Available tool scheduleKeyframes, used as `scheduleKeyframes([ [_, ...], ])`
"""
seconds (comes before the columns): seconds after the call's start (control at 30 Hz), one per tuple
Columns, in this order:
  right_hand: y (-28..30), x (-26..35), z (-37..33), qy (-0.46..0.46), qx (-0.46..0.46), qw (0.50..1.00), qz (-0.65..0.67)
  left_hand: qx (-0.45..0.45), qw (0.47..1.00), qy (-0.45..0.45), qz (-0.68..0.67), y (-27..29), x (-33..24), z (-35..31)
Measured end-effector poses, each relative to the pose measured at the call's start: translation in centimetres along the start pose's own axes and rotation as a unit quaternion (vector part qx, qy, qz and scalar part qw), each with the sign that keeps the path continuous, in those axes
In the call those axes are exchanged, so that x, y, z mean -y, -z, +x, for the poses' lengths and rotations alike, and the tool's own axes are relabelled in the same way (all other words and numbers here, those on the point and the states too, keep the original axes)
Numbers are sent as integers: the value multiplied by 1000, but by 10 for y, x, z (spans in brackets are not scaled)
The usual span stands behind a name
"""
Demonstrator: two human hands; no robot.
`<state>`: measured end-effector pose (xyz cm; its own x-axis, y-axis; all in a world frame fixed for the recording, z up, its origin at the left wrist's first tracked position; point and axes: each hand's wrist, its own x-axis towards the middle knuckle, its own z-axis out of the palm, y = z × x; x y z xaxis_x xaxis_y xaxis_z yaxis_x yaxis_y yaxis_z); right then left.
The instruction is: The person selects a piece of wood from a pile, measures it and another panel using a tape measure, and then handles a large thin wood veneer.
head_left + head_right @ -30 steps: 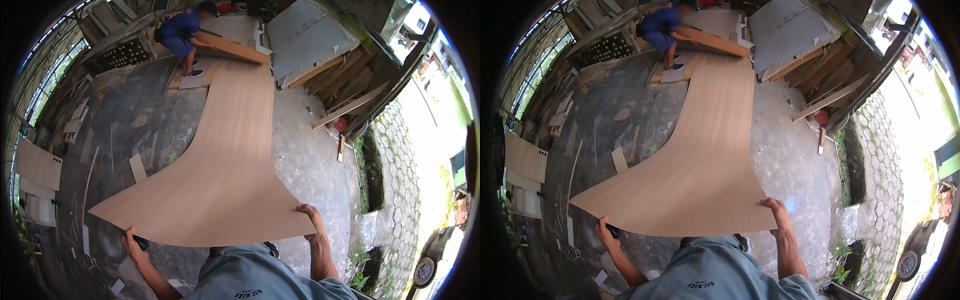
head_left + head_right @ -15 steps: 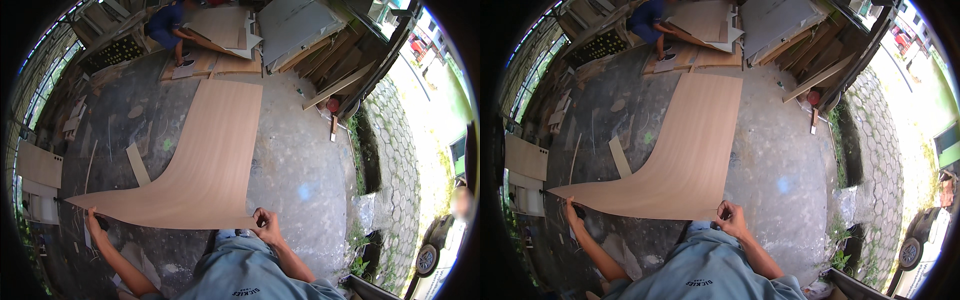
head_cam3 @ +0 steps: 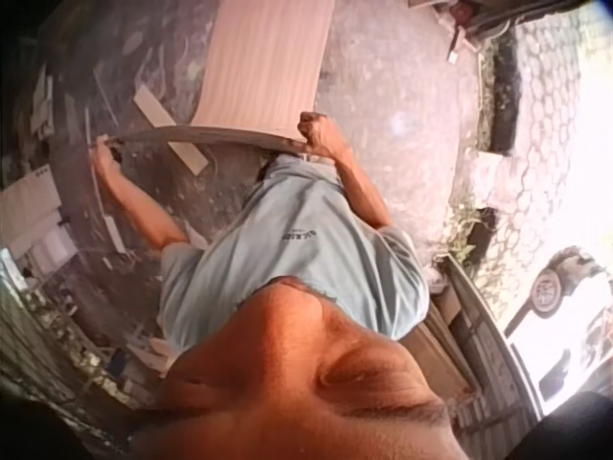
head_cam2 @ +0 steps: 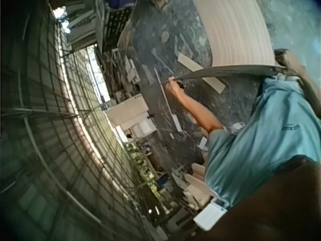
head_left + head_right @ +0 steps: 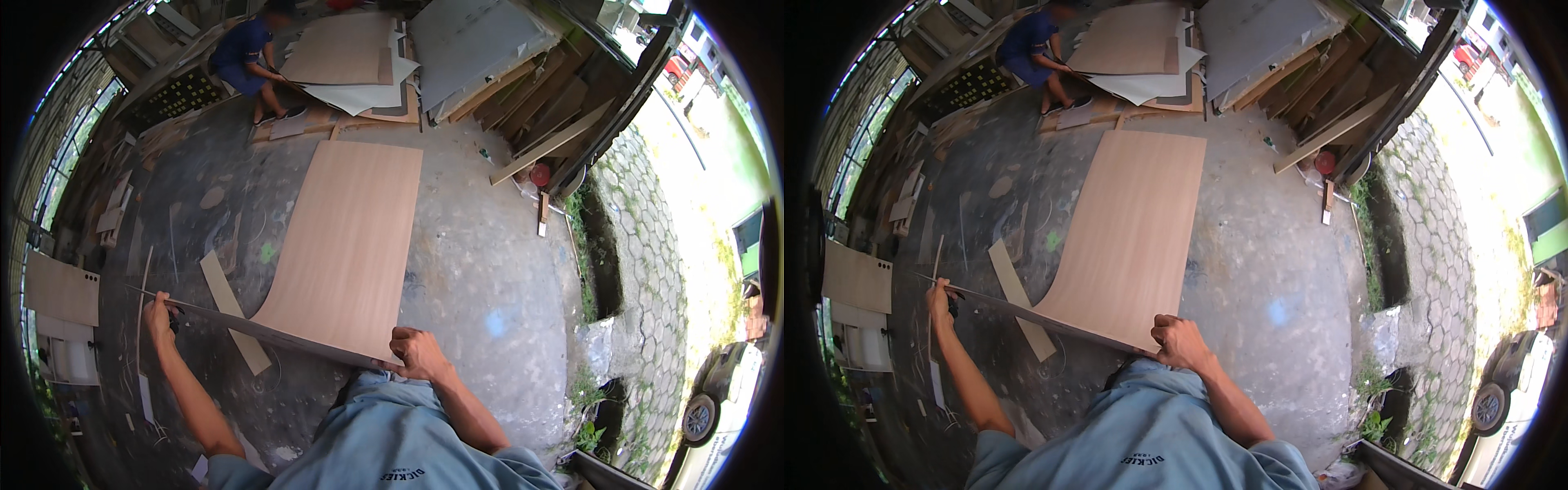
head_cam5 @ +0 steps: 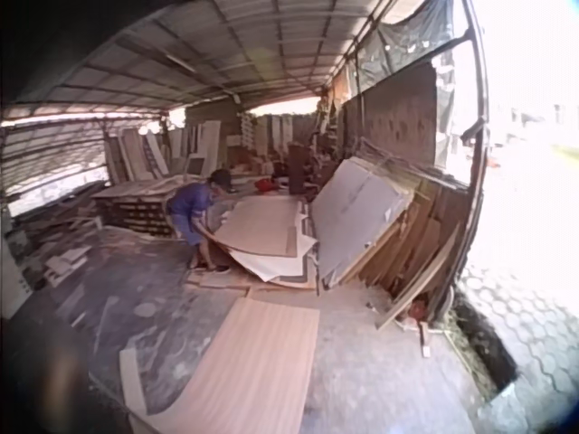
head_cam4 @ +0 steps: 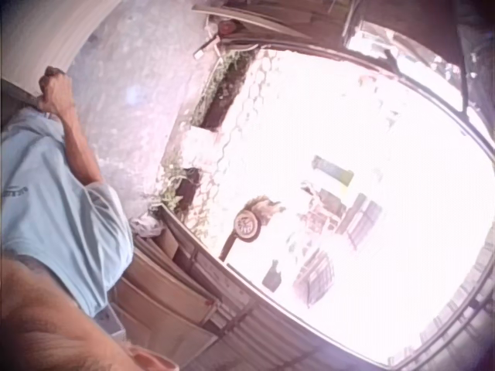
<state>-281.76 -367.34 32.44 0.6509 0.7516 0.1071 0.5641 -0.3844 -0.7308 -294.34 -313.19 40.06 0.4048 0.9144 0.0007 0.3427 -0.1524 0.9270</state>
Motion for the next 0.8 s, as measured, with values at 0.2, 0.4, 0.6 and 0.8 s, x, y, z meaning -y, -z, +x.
scheduleKeyframes([
  [0.2,25,-60,23,-13,101,977,186,46,992,-5,117,-86,-24,55],
  [0.4,50,-244,-48,-325,-33,930,168,61,964,-18,257,-165,-52,78],
  [0.6,94,-387,-313,-704,-269,602,264,30,936,17,350,-250,-67,45],
  [0.8,171,-370,-424,-764,-316,524,205,78,876,18,476,-315,-68,12],
])
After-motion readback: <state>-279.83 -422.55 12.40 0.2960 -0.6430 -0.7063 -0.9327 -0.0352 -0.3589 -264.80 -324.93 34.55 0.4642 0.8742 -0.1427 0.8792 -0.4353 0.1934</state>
